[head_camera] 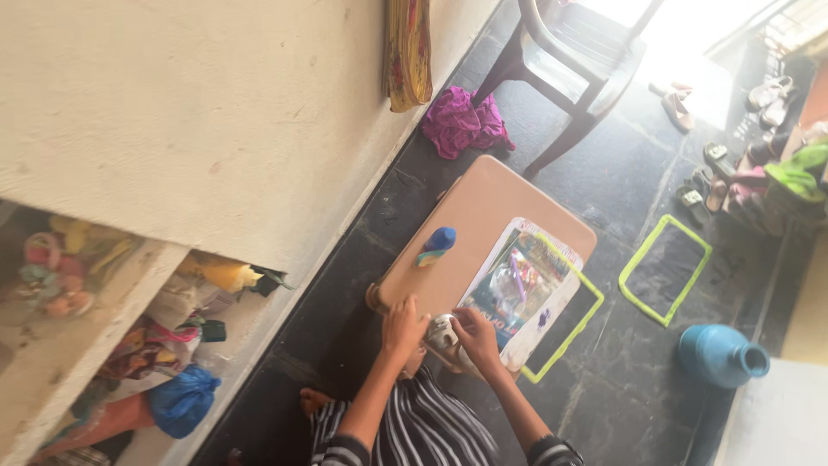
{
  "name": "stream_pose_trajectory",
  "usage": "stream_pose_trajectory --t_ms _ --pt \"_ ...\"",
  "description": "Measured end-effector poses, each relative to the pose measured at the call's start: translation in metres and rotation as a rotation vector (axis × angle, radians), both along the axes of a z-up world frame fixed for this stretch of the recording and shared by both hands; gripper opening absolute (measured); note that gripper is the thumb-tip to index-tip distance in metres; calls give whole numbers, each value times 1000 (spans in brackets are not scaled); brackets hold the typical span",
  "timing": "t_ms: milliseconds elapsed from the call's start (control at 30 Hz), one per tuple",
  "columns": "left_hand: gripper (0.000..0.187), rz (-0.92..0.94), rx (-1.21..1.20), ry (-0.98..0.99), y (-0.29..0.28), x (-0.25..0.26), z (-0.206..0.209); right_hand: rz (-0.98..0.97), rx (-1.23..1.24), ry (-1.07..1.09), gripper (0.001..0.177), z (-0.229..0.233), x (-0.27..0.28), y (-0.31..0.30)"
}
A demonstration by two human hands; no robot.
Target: The person moves various cosmetic and household items between a lower table and upper shelves, including bottles, small containers, and a case. The person then removes colorful small balls from a plastic bag and rolls one between their fingers on a flat surface.
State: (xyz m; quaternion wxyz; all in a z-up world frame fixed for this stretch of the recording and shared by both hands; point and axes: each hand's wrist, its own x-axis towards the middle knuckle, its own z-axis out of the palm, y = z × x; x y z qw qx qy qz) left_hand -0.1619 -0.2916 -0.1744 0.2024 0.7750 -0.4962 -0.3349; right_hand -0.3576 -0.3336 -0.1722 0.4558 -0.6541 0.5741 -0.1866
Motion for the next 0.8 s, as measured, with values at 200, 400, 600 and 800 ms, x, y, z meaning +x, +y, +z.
stream_pose_trajectory --t_ms 200,400,600,800 --pt "50 -26 10 -304 -82 8 -3 30 -139 167 36 -38 16 -105" --pt "11 -50 -101 -386 -106 7 -29 159 -19 125 66 -77 22 -168" --pt "12 -7 -233 -409 -91 -2 -46 366 65 34 91 -90 33 -195" --pt "3 118 -231 -368 -14 1 -16 277 110 -61 98 -79 65 -192"
